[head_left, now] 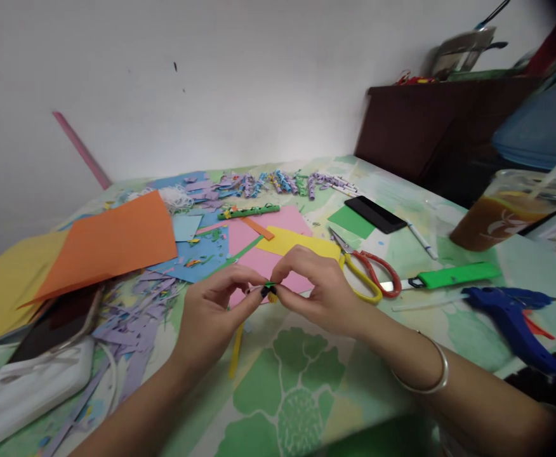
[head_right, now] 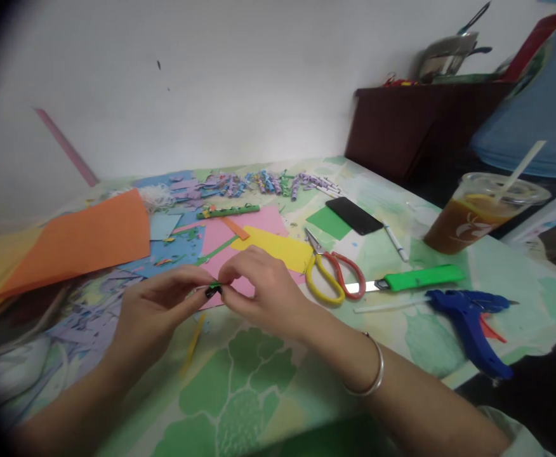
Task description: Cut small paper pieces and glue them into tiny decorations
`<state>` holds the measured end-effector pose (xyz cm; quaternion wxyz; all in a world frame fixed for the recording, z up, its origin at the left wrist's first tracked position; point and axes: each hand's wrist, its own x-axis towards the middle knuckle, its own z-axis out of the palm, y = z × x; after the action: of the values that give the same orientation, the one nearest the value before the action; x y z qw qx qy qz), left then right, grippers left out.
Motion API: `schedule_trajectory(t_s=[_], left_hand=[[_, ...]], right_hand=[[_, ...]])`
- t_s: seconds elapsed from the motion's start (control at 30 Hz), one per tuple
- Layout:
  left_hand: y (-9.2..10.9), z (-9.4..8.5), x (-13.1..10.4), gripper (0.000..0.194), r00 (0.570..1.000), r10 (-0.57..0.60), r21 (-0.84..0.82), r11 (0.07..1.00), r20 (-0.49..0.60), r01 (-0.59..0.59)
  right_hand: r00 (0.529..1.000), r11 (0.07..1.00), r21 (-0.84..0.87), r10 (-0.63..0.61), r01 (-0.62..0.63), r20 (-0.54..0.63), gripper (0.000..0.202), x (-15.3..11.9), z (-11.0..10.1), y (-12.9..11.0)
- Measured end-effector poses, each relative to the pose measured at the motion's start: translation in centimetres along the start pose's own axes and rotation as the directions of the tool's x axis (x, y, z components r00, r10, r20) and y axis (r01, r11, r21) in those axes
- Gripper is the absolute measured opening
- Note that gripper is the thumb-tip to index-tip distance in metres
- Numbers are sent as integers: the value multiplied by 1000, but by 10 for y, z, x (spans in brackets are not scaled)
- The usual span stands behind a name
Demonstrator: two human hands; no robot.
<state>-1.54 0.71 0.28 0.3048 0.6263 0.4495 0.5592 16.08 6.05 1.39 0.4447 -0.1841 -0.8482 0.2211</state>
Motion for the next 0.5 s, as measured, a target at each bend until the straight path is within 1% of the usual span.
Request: schedule_trajectory(t_s=[0.1, 0.23, 0.37, 0.5], left_hand=[[-3, 0, -1, 13, 998, 38, 28, 999, 44, -40], [-1, 0, -3, 17, 993, 78, 8, 997, 86, -79], [2, 0, -3, 19, 987, 119, -30, 993, 104, -117], [1, 0, -2, 21, 983, 148, -43, 989, 108, -144]], right_hand=[[999, 999, -7, -41, 41, 13, 8, -2, -2, 1], [998, 998, 31, -58, 58, 13, 9, -4, -5, 1], [999, 995, 85, -49, 47, 21, 10, -6, -7, -2], [998, 993, 112, -52, 48, 33, 9, -7, -9, -4]])
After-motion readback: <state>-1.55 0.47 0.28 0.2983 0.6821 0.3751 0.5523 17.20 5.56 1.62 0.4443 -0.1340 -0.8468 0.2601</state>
